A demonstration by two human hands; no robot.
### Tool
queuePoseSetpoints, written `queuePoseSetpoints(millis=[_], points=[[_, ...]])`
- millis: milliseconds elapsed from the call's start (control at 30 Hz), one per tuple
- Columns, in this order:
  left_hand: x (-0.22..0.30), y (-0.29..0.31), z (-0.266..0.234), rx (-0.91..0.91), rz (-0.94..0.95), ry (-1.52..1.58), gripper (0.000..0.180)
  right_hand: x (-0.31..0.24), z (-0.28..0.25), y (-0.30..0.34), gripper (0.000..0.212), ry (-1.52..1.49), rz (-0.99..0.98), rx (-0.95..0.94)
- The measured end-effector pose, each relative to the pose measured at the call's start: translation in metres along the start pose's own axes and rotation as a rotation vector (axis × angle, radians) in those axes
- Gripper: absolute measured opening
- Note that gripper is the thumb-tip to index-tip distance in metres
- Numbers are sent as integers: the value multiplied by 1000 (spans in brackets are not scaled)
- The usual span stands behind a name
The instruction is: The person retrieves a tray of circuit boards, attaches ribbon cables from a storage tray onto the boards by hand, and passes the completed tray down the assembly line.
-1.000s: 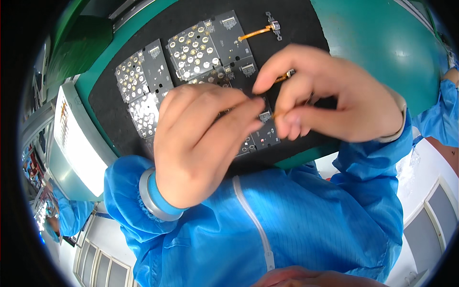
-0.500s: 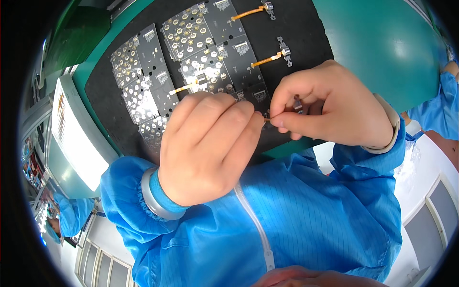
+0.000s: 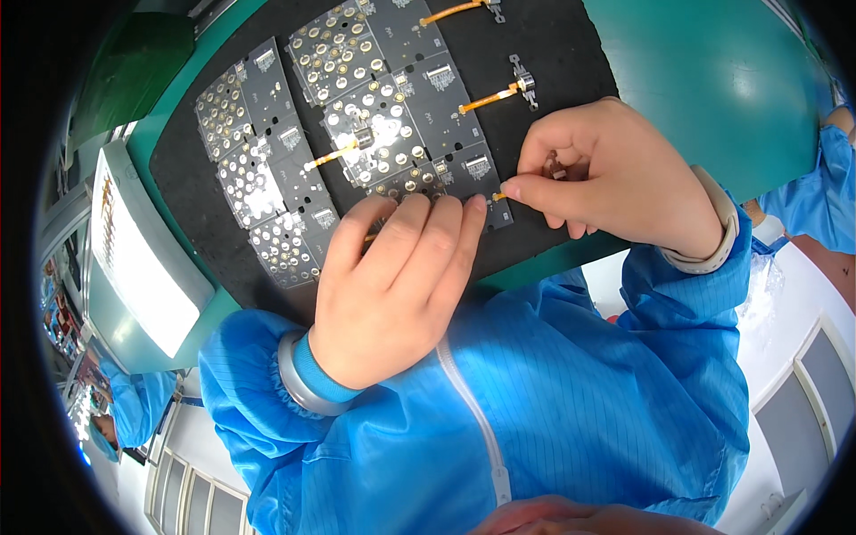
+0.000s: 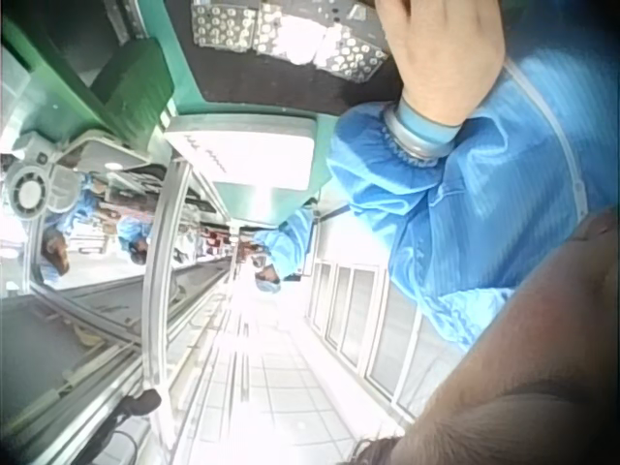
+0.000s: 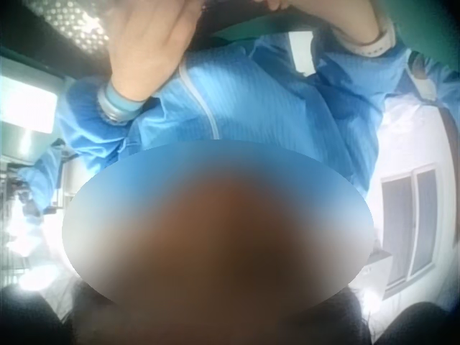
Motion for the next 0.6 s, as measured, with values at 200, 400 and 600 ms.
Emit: queuePoseSetpoints(millis=[200, 400, 600], points=[[4, -2, 2, -15, -5, -72, 41, 2, 0, 2, 21, -4, -2, 18], [8, -6, 2, -38, -1, -101, 42, 4, -1, 6, 21, 25, -17, 56], [21, -13, 5, -138, -36, -229, 42, 2, -1, 8, 14, -10, -79, 68]])
Point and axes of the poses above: each hand's wrist, its own y-axis away from the middle knuckle, its own z-axis out of the palm, x = y × z, the point moved 7 cm from there along -y, towards the middle knuckle, and after that the axes turned 14 degrees about -x, right-handed, at the moved point
